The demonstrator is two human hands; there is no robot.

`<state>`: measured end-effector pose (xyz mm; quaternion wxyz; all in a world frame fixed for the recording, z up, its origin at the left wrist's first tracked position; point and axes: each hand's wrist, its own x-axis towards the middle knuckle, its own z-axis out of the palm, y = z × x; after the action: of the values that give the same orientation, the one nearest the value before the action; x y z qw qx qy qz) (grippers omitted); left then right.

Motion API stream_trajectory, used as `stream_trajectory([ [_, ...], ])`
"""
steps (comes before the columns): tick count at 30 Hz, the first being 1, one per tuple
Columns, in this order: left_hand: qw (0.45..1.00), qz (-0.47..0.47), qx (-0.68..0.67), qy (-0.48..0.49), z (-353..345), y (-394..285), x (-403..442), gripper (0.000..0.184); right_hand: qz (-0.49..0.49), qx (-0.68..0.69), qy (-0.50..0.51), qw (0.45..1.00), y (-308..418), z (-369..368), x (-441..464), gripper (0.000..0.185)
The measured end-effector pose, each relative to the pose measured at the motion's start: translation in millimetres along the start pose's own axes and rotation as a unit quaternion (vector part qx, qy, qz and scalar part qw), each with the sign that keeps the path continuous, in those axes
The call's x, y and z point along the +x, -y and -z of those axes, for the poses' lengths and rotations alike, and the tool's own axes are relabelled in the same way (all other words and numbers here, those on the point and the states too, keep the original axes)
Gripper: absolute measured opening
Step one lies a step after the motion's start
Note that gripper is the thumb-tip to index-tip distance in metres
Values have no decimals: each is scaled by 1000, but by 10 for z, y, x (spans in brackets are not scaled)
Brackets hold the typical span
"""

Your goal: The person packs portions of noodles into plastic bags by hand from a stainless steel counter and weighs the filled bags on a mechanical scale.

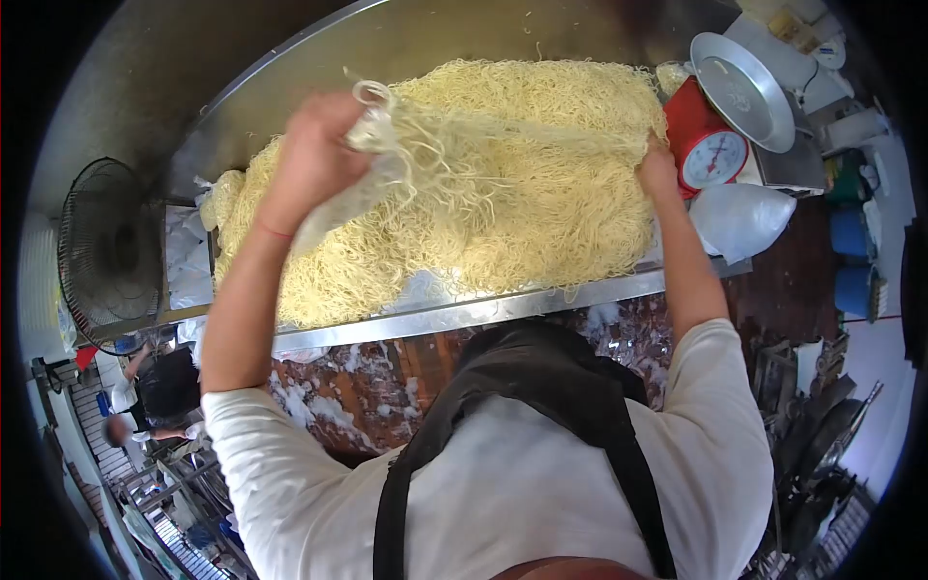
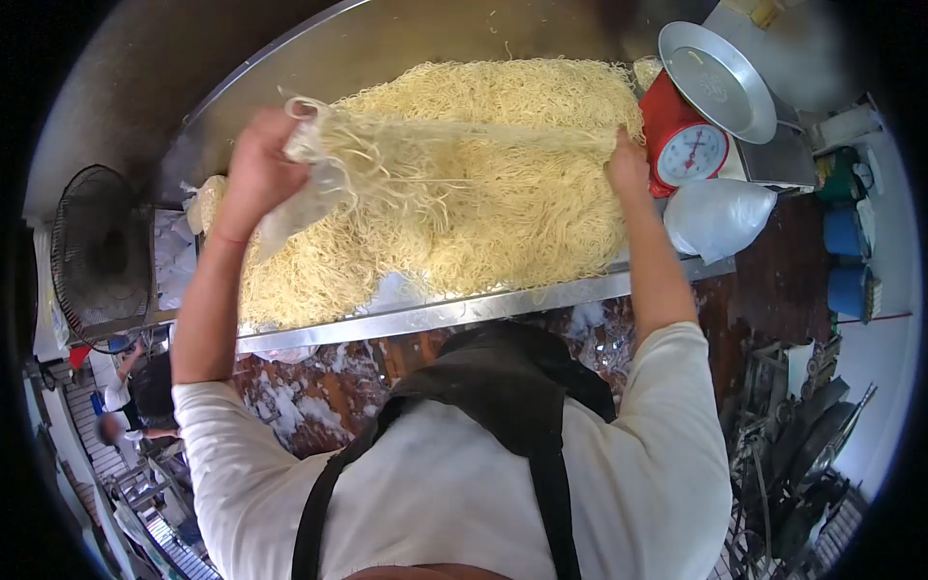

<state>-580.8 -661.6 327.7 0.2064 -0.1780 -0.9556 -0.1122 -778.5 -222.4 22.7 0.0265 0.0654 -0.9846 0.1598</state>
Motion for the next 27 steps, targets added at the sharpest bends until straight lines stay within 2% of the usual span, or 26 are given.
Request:
stream_trajectory([
  [3,999,-15,-25,-33,-950,-15,-245,38,-24,-153,227,962,435,481,44,71],
  [5,998,21,18,53,-1702,59,-471,34,85,-139,248,955,766,328,12,73],
  [8,991,109,59,47,-2570,87,-964,32,256,-67,246,932,1653,192,-436,74],
  [10,987,157,28,-10,-2344,-107,-910,34,373,3,173,911,1961,75,-681,77],
  [11,983,179,13,-34,-2187,-234,-924,35,386,16,162,908,2060,-63,-732,74],
  [13,952,291,-69,-63,-1971,-505,-1005,36,411,41,135,901,2209,-308,-751,67],
  [15,917,370,-140,-62,-2013,-653,-1029,36,400,59,206,891,2375,-367,-712,55],
  [18,925,361,-110,-43,-2398,-477,-1076,30,378,93,266,882,2525,-558,-644,41],
  [19,909,388,-150,-30,-2451,-387,-1057,20,370,104,277,881,2539,-644,-600,38],
  [22,916,346,-182,-86,-1992,-511,-764,13,311,197,359,858,2625,-155,-500,42],
  [23,910,343,-214,-89,-1755,-647,-644,9,343,260,360,827,2643,-88,-447,41],
  [26,946,167,-208,-186,-1638,-974,-508,8,149,474,429,754,2925,468,-508,42],
  [27,939,174,-238,-179,-1603,-1166,-489,6,99,587,463,657,3049,301,-435,44],
])
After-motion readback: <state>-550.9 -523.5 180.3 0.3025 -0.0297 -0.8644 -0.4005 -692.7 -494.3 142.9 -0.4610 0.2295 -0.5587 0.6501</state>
